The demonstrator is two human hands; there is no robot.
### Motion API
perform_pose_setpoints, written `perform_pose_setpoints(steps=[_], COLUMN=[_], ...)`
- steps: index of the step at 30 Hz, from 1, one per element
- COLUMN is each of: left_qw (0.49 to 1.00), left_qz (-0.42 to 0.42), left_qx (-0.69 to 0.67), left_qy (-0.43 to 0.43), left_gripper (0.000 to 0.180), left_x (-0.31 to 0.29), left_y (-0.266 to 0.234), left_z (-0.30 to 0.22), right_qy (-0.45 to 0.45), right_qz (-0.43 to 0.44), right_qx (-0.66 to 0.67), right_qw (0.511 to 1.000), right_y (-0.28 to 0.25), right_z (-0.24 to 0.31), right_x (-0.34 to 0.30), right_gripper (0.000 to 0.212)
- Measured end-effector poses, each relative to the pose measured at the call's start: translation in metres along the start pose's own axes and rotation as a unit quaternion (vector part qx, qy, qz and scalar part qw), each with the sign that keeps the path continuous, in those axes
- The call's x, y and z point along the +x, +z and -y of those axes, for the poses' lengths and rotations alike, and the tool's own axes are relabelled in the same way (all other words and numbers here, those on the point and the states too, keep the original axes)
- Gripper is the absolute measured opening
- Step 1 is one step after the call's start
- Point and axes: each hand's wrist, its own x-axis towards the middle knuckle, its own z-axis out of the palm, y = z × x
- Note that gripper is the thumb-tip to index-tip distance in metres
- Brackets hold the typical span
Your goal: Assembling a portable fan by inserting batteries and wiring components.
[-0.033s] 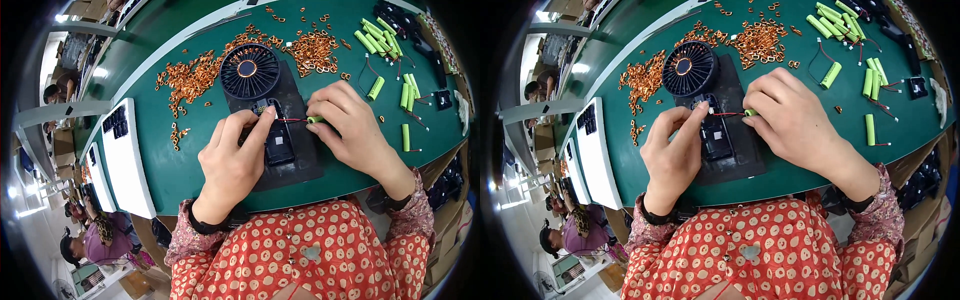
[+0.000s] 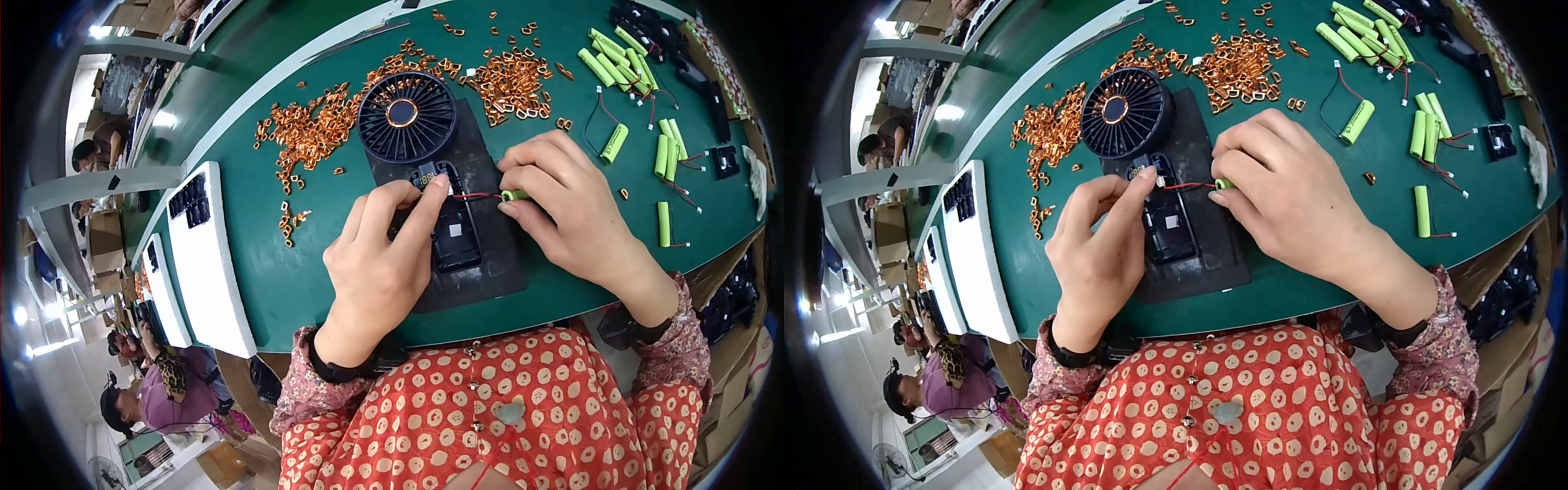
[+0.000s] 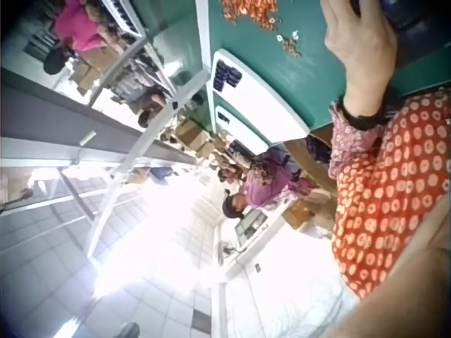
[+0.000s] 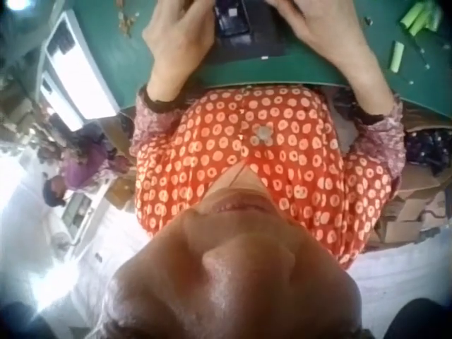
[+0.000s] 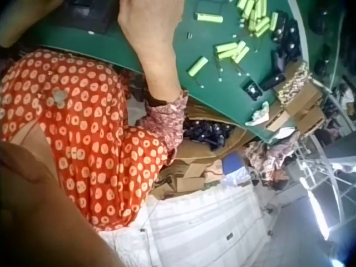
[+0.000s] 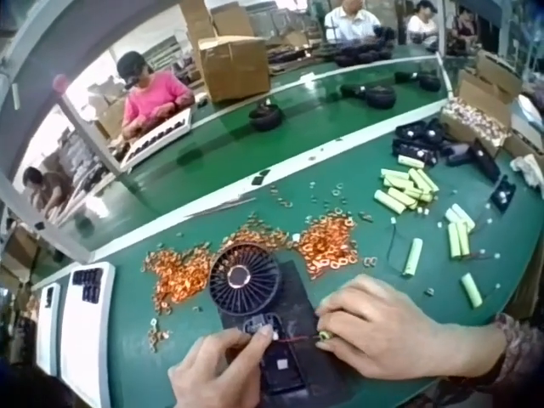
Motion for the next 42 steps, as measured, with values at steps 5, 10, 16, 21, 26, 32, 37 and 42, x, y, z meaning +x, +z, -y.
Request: perform_pose_setpoints(steps=[5,10,16,21,26,32,37,42], left_qw=[1.000,0.998,0.998,0.999,0.998,0.997,0.992,0.993], left_qz=[0.024,0.051,0.059,0.005,-0.003,-0.015,-0.014,-0.031], left_qx=[0.009,0.029,0.023,-0.036,-0.058,-0.071,-0.119,-0.110], left_qy=[-0.004,0.016,0.028,0.003,0.001,-0.008,-0.038,-0.042], left_gripper=[0.053,0.054,0.055,0.054,0.041,0.034,0.037,0.039], left_x=[0.001,0.006,0.004,-0.002,-0.006,-0.007,-0.005,-0.005], left_y=[-0.005,-0.007,-0.008,-0.004,-0.003,-0.004,-0.010,-0.002], left_z=[-0.001,-0.003,0.001,0.006,0.007,0.003,-0.003,-0.003], right_qy=[-0.021,0.038,0.200,0.237,0.027,0.107,0.350,0.368], right_qz=[-0.030,0.014,0.053,0.065,0.079,0.082,0.097,0.102], right_qx=[0.006,0.029,0.244,0.244,-0.052,0.045,0.456,0.531], right_qw=[0.999,0.999,0.947,0.938,0.995,0.990,0.812,0.757], right_y=[0.002,-0.002,-0.011,-0.020,-0.023,-0.023,-0.022,-0.005], right_z=[0.014,0.017,0.025,0.029,0.042,0.055,0.069,0.072], right_x=[0.001,-0.004,-0.005,-0.018,-0.021,-0.026,-0.005,-0.004], right_gripper=[0.020,0.018,0.028,0.031,0.036,0.033,0.037,0.037])
